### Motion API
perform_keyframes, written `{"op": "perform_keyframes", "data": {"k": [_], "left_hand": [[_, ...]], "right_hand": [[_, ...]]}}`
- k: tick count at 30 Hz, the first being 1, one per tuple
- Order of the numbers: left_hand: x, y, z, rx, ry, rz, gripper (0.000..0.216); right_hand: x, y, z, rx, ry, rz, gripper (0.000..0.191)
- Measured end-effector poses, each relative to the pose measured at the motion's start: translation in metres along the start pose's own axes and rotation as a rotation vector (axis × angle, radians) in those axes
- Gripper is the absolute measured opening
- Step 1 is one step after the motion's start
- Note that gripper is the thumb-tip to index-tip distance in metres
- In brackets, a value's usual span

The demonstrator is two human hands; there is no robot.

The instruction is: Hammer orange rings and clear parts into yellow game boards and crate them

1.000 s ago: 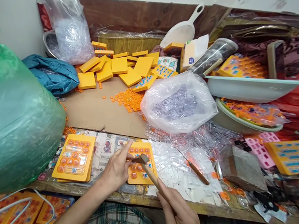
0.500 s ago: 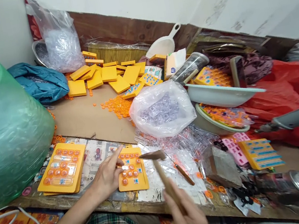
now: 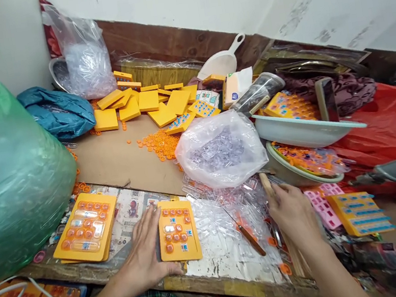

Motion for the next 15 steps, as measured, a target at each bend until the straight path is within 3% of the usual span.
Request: {"op": "perform_keyframes", "data": {"k": [4,7,9,12,15], "left_hand": [[-0.009,0.012,-0.008,-0.064,-0.043,-0.068,0.147],[-0.012,0.016,-0.013,-0.031,-0.069,-0.085,0.144],[-0.012,0.016,-0.012,0.073,-0.081,-0.088,0.137],[-0.012,0.011,-0.007,0.445,-0.151,-0.041,0.118],[-0.015,0.005,-0.009,0.959,-0.334,0.148,0.092]], "right_hand": [[0.048,0.004,-0.069,-0.098,-0.159,-0.123,0.032],[0.106,0.027,-0.13,-0.204,-0.285,-0.231,0.026],[0.138,0.041,-0.153,-0.236,-0.295,-0.209,0.032],[0.164,0.049,-0.16,-0.257,-0.227,-0.077,0.044],[0.158,0.037,-0.157,-0.304,-0.248,0.062,0.048]]}}
Point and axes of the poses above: each hand's wrist, its own x-axis away from the middle knuckle, its own y-axis out of the palm, z = x × y, the point moved 9 cm from there along -x, towards the middle knuckle, and after that the axes turned 3 degrees about x, right-handed, at the moved point
